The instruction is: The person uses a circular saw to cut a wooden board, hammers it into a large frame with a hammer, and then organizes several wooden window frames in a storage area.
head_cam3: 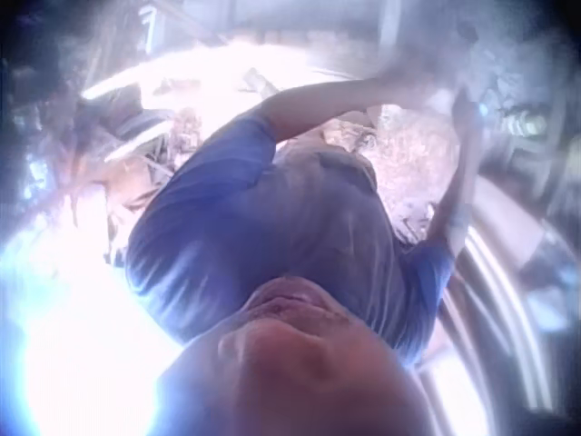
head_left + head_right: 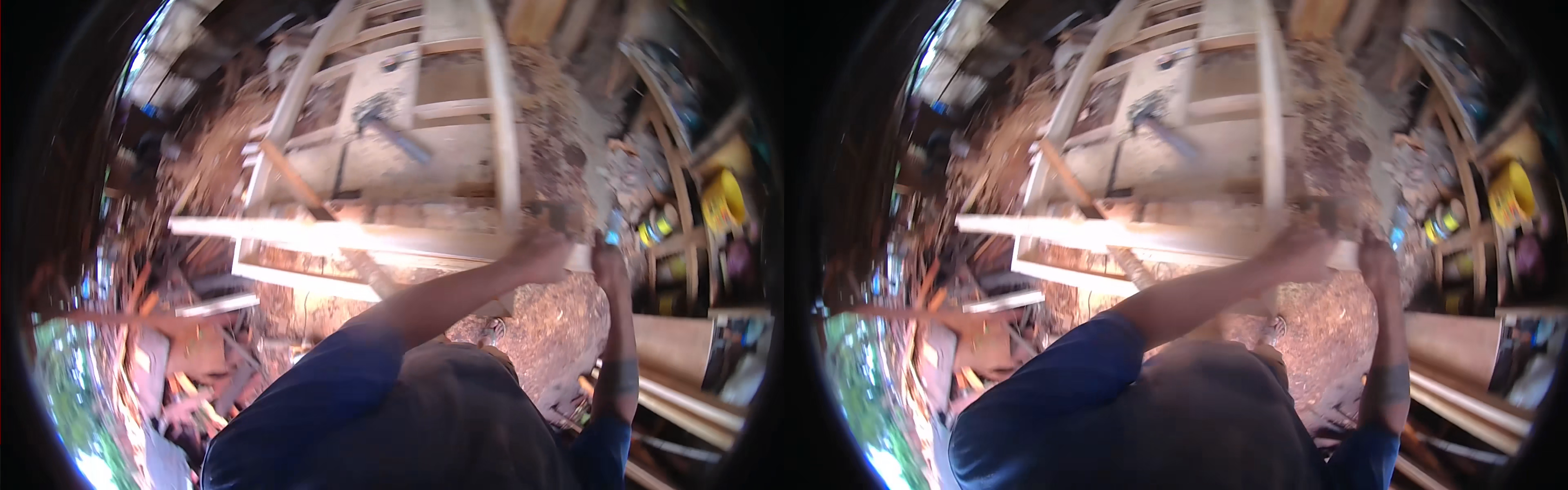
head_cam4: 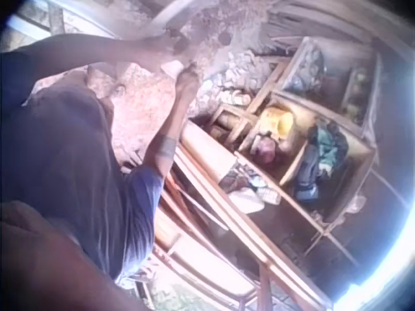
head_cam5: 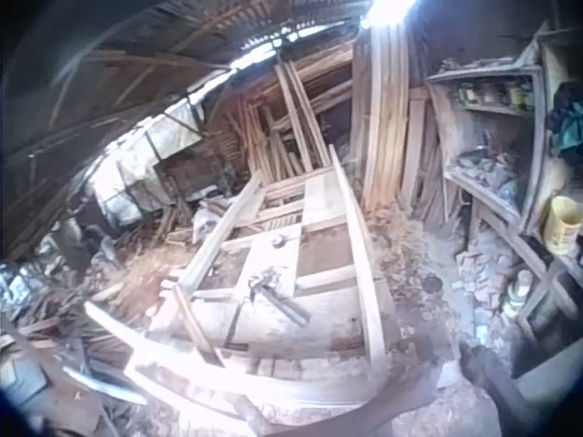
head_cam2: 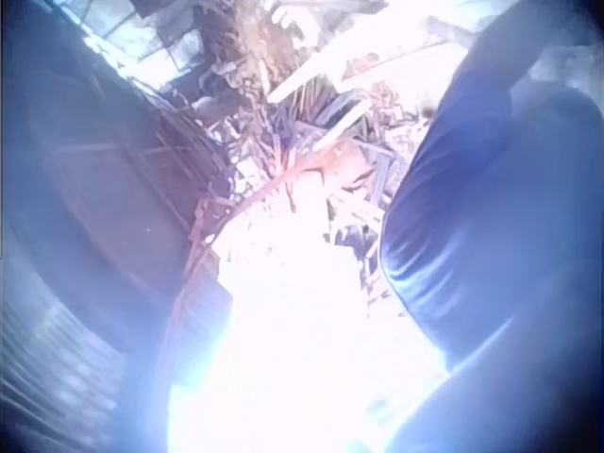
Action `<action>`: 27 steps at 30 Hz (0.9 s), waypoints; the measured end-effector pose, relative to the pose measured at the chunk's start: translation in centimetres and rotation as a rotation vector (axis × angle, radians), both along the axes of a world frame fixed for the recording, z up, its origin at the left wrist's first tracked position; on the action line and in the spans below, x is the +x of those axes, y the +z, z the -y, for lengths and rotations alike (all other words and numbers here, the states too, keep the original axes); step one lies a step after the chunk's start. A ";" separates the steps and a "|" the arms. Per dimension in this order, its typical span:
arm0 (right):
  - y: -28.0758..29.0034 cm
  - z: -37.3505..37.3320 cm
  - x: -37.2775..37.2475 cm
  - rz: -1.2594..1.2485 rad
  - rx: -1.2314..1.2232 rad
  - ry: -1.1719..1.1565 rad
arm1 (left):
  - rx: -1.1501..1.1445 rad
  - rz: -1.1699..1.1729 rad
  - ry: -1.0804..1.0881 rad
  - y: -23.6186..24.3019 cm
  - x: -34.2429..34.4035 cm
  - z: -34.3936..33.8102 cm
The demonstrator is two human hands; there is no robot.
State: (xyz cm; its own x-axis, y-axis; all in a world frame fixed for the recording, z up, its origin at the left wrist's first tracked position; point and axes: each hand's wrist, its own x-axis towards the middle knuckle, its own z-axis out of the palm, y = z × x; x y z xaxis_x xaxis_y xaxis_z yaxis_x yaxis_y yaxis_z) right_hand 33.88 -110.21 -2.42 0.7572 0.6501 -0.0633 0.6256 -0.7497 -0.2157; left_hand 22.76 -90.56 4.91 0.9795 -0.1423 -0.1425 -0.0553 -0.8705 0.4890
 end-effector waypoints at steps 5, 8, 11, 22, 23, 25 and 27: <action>-1.9 -0.2 1.0 -0.059 0.112 -0.069 | 0.061 0.457 0.042 -2.7 -3.6 -2.7; -3.6 1.9 2.4 -0.079 0.143 -0.054 | -0.148 0.680 0.098 1.2 -7.5 -9.7; -6.4 5.5 4.6 -0.048 0.134 -0.005 | 0.045 0.002 0.478 6.3 -16.2 -24.7; -7.3 8.0 6.3 0.222 0.353 -0.039 | 0.425 -0.419 0.243 2.5 -35.2 -53.4; -6.6 5.7 6.5 -0.140 0.363 -0.282 | 0.418 -0.459 0.275 3.1 -36.7 -53.2; -6.8 10.4 8.4 -0.433 0.251 -0.547 | 0.506 -0.375 0.106 2.9 -36.2 -54.1; -6.3 7.6 7.6 -0.602 0.184 -0.524 | 0.510 -0.363 0.121 3.1 -37.4 -53.9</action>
State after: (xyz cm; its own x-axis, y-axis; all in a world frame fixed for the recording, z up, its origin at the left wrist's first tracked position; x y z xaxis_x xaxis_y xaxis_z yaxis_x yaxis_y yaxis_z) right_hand 41.46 -117.76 -8.74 0.8362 0.2612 -0.4823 -0.0579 -0.8324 -0.5512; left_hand -14.68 -36.64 8.00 0.8608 0.1394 -0.4894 0.1491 -0.9886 -0.0195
